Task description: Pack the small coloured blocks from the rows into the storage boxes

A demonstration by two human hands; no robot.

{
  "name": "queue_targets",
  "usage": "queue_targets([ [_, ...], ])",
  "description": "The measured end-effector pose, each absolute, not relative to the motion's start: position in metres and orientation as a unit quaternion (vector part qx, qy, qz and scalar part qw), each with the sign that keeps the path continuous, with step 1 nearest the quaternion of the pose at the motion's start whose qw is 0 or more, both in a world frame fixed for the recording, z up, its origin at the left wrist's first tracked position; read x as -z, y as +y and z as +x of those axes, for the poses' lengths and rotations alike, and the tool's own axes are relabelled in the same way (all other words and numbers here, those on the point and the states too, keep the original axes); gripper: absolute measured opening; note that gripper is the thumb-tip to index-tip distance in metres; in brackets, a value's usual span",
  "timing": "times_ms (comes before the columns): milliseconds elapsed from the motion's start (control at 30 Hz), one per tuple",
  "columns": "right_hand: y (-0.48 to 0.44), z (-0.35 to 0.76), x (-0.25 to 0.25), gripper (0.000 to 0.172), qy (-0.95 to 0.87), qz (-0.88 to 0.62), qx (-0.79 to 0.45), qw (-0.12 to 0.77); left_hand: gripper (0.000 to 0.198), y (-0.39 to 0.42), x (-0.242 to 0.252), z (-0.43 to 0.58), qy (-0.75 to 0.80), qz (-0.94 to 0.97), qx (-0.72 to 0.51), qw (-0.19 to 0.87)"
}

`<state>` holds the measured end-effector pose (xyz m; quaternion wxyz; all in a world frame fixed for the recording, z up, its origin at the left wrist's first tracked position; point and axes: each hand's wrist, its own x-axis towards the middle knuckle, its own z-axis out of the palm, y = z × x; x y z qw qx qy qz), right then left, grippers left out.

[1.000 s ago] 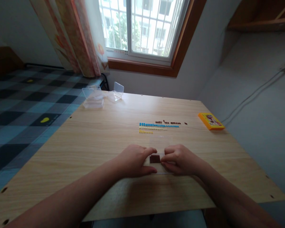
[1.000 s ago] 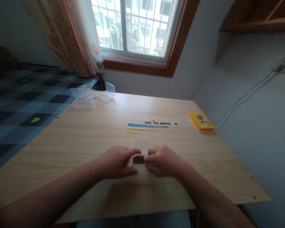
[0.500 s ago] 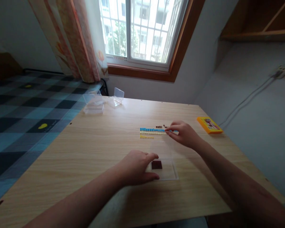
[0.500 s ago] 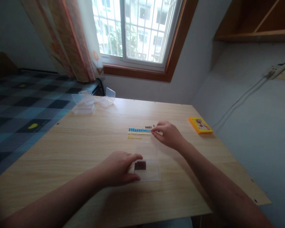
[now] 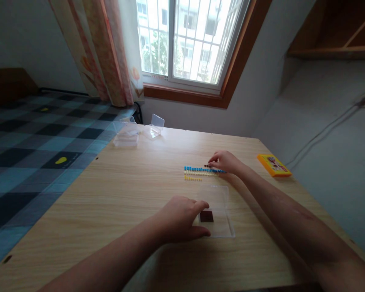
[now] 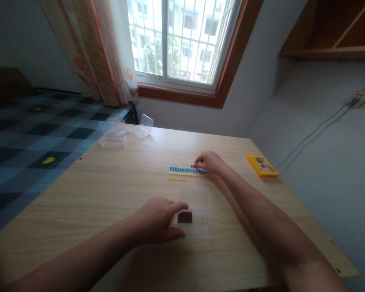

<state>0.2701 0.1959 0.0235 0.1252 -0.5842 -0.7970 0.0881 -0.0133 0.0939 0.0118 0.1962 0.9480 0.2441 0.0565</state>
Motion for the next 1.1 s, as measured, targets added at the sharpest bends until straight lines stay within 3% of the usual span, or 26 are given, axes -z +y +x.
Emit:
queue_targets([
  [667,0.210,0.261,-0.002,0.013,-0.806,-0.573,-0.075,0.128,0.059,0.095,-0.013,-0.013,0.252,0.947,-0.042,0.196],
  [1100,0.206,0.271,-0.019,0.013,-0.807,-0.576,-0.068,0.111,0.060,0.095,-0.013,-0.013,0.254,0.945,-0.040,0.204],
])
